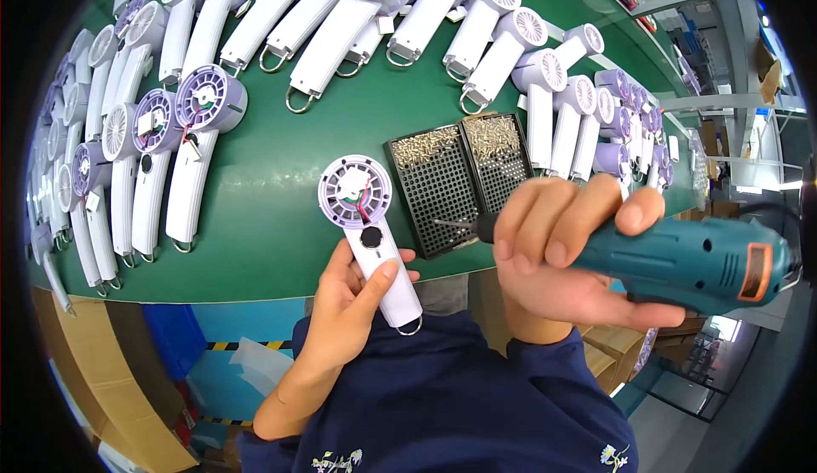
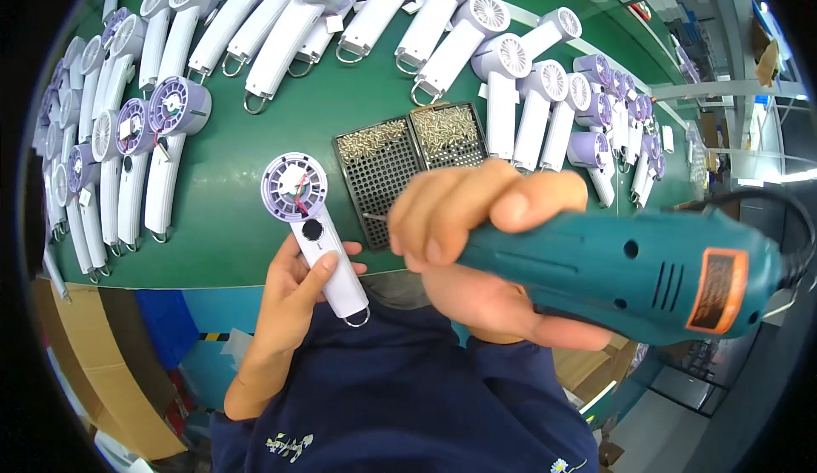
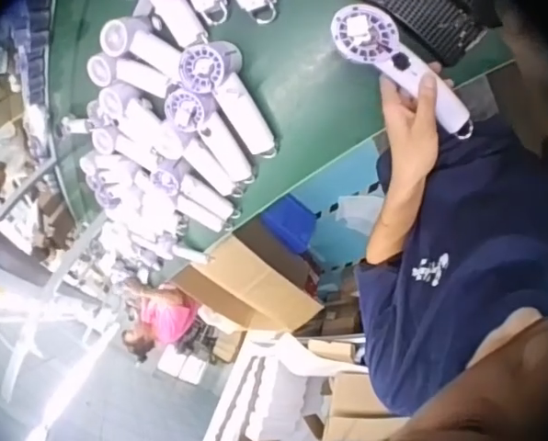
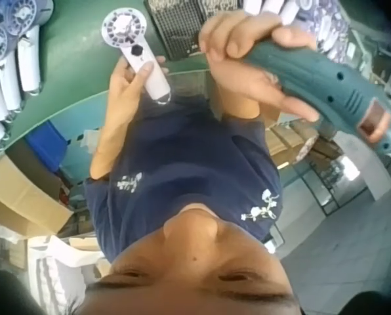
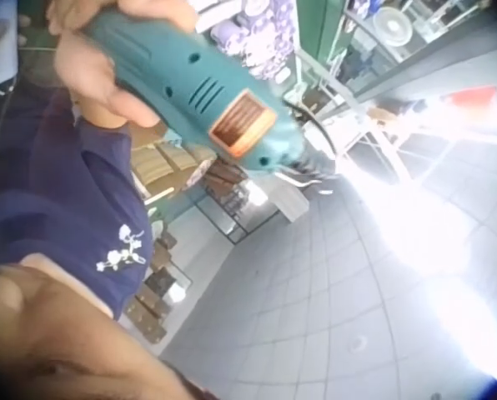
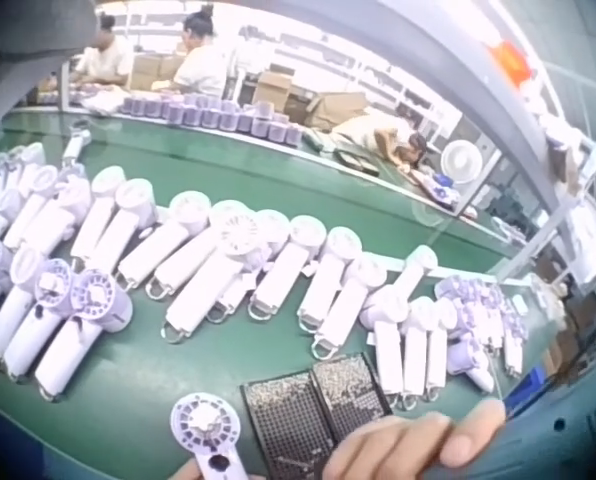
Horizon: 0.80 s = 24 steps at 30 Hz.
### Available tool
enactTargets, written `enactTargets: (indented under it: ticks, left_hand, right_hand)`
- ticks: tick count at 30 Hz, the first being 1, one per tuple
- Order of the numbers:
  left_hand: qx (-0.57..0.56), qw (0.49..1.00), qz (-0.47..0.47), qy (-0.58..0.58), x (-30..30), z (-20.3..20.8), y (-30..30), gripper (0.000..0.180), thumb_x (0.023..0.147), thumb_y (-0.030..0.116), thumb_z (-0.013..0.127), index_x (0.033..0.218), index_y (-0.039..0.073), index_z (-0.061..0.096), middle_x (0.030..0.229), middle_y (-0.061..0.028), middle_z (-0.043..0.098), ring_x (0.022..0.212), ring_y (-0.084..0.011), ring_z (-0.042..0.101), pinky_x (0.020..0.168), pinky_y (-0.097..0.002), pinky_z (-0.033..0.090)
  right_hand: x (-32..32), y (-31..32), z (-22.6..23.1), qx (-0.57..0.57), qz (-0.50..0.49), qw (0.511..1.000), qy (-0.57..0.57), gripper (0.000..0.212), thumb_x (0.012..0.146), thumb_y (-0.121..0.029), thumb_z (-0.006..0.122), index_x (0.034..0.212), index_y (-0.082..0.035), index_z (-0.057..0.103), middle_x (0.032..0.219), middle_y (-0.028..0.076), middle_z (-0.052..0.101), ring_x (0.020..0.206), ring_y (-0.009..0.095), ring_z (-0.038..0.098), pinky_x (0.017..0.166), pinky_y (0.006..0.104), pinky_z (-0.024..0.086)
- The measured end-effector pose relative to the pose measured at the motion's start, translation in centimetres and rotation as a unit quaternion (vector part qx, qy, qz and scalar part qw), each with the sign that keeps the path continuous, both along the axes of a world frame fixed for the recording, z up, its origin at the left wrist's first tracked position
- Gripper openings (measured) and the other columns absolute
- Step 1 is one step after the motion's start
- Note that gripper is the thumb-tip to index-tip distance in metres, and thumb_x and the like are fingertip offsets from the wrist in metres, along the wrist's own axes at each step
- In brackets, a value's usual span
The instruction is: The person assembles handheld fans by picking up screws from a tray and driving them into the fan housings using an electric screwdriver, then places the assembled fans into a box.
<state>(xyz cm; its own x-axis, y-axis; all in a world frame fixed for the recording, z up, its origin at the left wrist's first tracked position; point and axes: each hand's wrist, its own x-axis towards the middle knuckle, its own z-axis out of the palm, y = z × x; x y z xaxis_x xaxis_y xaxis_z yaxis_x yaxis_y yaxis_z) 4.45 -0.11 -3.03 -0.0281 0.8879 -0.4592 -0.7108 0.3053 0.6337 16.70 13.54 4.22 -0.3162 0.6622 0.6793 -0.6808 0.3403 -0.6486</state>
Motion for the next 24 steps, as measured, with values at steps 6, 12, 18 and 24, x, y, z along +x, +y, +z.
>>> enactTargets:
  ticks: [6,12,18,24]
  left_hand:
    - [0.017,1.000,0.008,0.000,0.2,-0.5,0.0,0.039,0.097,0.013,0.056,0.129,-0.001,0.039,0.113,-0.0157,0.062,0.095,-0.0188,0.065,0.080,-0.0319,0.054]
    - [0.029,1.000,0.011,-0.002,0.1,-0.5,-0.2,0.038,0.097,0.014,0.055,0.128,-0.002,0.038,0.112,-0.0157,0.061,0.095,-0.0185,0.064,0.079,-0.0309,0.053]
    - [0.031,0.999,0.002,0.016,0.1,-0.8,-0.3,0.035,0.098,0.014,0.054,0.126,-0.002,0.039,0.108,-0.0141,0.061,0.092,-0.0171,0.064,0.077,-0.0297,0.053]
    - [0.028,1.000,-0.008,0.010,-0.2,-0.6,0.0,0.034,0.098,0.014,0.053,0.126,-0.002,0.039,0.108,-0.0139,0.061,0.092,-0.0169,0.064,0.078,-0.0298,0.053]
  right_hand:
    - [-3.8,0.6,-0.5,0.031,0.048,0.998,-0.019,0.086,0.075,-0.085,0.043,0.115,-0.009,0.043,0.075,0.007,0.049,0.048,0.017,0.046,0.045,0.0337,0.044]
    - [-5.3,0.8,-3.0,0.033,0.020,0.999,-0.023,0.096,0.068,-0.089,0.045,0.109,-0.003,0.043,0.071,0.011,0.052,0.047,0.019,0.046,0.042,0.0321,0.043]
    - [-6.4,0.3,-5.2,0.007,0.011,1.000,0.011,0.092,0.067,-0.090,0.042,0.102,-0.005,0.044,0.063,0.007,0.049,0.044,0.018,0.044,0.039,0.0303,0.040]
    - [-6.2,0.3,-4.6,0.018,0.014,0.999,-0.029,0.091,0.069,-0.088,0.042,0.105,-0.005,0.045,0.064,0.008,0.050,0.043,0.017,0.043,0.038,0.0305,0.039]
